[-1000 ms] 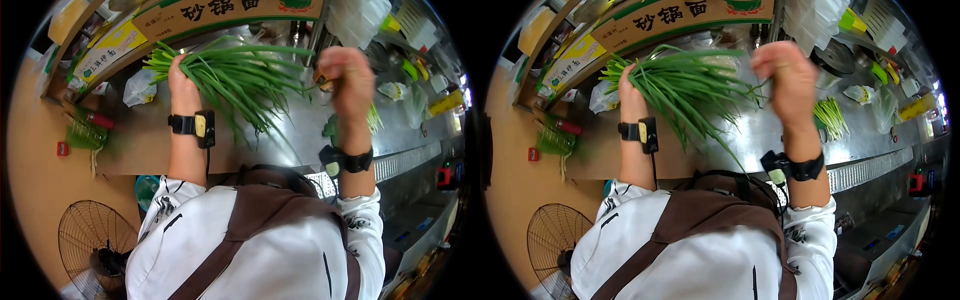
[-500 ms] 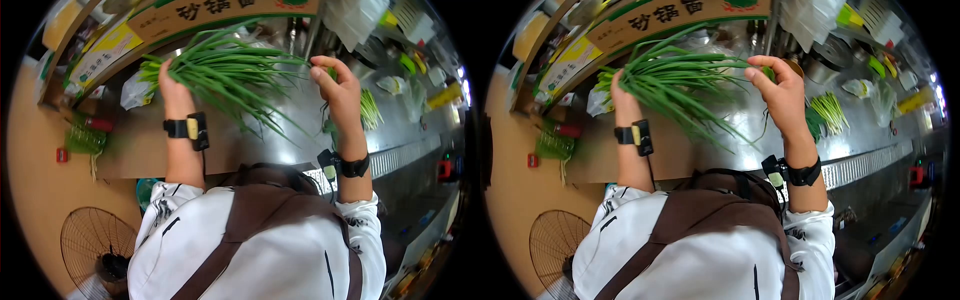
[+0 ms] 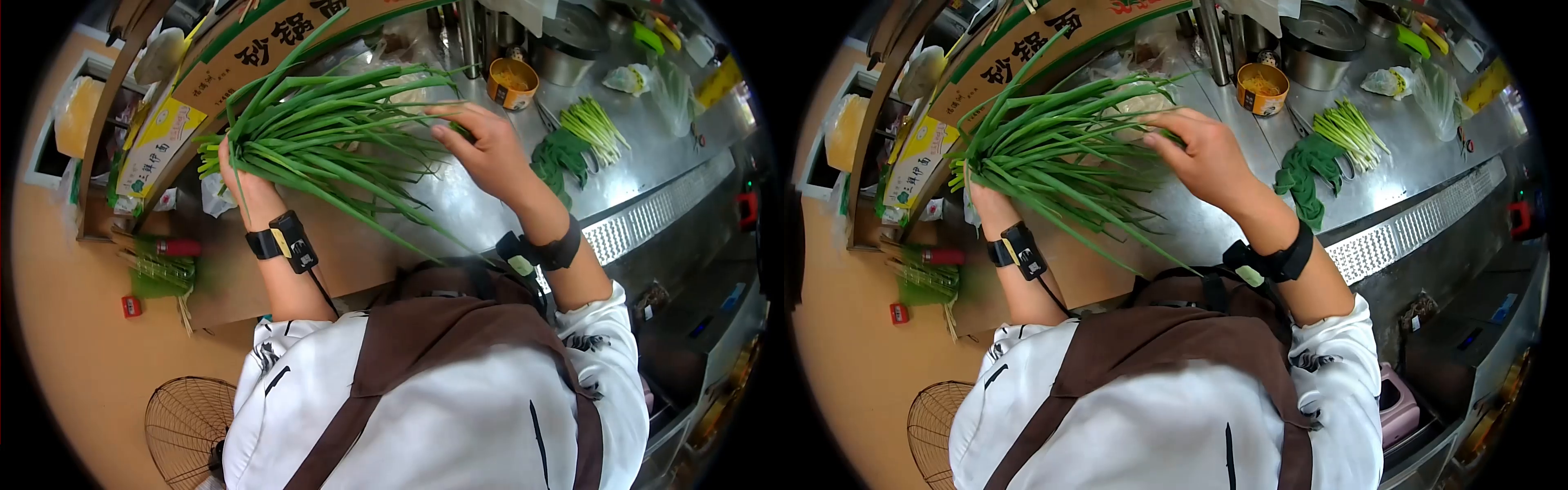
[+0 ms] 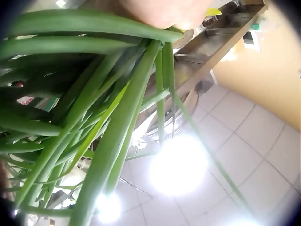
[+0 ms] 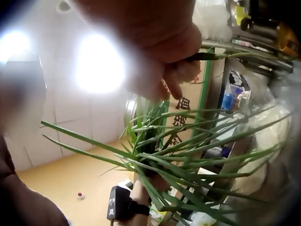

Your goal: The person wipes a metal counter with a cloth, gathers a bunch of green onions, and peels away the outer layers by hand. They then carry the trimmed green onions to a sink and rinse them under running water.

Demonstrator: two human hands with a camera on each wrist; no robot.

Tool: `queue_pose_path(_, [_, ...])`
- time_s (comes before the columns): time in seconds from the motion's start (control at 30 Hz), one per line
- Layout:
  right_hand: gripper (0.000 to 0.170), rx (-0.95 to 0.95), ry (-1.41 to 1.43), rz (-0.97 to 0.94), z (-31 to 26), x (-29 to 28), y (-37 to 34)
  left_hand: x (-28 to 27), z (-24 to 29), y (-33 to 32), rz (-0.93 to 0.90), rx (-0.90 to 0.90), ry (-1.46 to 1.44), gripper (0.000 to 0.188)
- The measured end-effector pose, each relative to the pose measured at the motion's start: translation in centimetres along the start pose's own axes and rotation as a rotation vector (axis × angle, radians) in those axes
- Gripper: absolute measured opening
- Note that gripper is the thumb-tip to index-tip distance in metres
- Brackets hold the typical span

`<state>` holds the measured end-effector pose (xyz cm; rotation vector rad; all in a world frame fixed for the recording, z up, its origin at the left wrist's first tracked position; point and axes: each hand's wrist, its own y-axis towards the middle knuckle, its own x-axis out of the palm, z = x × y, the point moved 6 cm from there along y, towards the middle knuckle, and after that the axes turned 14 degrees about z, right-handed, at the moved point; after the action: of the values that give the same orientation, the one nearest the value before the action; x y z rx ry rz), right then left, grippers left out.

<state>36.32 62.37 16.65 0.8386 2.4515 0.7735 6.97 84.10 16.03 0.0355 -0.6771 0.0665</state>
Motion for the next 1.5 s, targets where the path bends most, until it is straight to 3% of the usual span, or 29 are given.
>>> queue_pose_path(0.03, [0.021,-0.065,0.022,0.033,-1.1,0.1,0.4,-0.2,0.0,0.6,-0.006,0.005,0.005,0.020])
queue_pose_path(0.1, [0.018,-0.194,0.042,0.110,-2.7,0.2,1.1,-1.4,-1.0,2.5,0.095,-0.171,-0.140,0.022])
queue_pose_path(0.2, [0.014,-0.185,-0.020,0.078,-5.8,-1.0,1.6,-0.3,-0.8,1.4,0.123,-0.190,-0.157,0.023])
queue_pose_path(0.23, [0.013,-0.297,0.005,0.184,-6.8,-1.4,1.8,0.4,-0.6,0.6,0.127,-0.166,-0.163,0.021])
queue_pose_path(0.37, [0.020,-0.533,-0.156,0.181,-9.0,0.1,3.1,0.9,-1.4,-0.2,0.144,-0.214,-0.234,0.016])
queue_pose_path(0.5, [0.021,-0.629,-0.365,-0.001,-8.4,3.2,4.0,2.0,-1.6,-1.8,0.190,-0.189,-0.177,0.016])
queue_pose_path(0.73, [0.019,-0.630,-0.266,0.154,-10.2,2.8,4.0,1.5,-1.7,-1.1,0.161,-0.172,-0.123,0.018])
queue_pose_path(0.8, [0.015,-0.723,-0.351,0.097,-9.6,4.0,4.2,1.5,-1.8,-0.6,0.135,-0.167,-0.118,0.018])
queue_pose_path(0.97, [0.009,-0.729,-0.412,0.014,-9.2,3.5,5.0,2.3,-1.6,-0.9,0.098,-0.179,-0.127,0.020])
queue_pose_path(1.03, [0.007,-0.651,-0.285,-0.107,-8.9,3.7,4.9,2.2,-1.8,-0.7,0.111,-0.204,-0.132,0.021])
queue_pose_path(1.17, [0.007,-0.553,0.035,-0.052,-9.0,1.9,5.0,2.1,-2.6,-0.1,0.088,-0.224,-0.153,0.022])
queue_pose_path(1.23, [0.014,-0.431,0.350,0.180,-9.0,-2.2,6.4,0.8,-2.3,0.8,0.108,-0.182,-0.166,0.023])
queue_pose_path(1.27, [0.019,-0.237,0.458,0.269,-8.4,-4.1,6.7,0.2,-2.0,1.3,0.124,-0.144,-0.173,0.024])
queue_pose_path(1.3, [0.017,-0.057,0.660,0.253,-5.8,-5.7,7.0,1.5,-1.2,-0.6,0.020,-0.138,-0.141,0.028])
queue_pose_path(1.33, [0.019,0.017,0.969,0.272,-5.8,-6.4,6.9,1.5,-1.0,-0.3,0.019,-0.137,-0.138,0.028])
queue_pose_path(1.43, [0.022,0.089,1.048,0.234,-3.2,-8.5,5.0,1.0,-0.6,0.3,0.017,-0.161,-0.164,0.030])
queue_pose_path(1.5, [0.024,0.423,0.896,-0.069,-0.1,-7.1,2.5,0.8,-0.4,0.7,0.008,-0.175,-0.138,0.031])
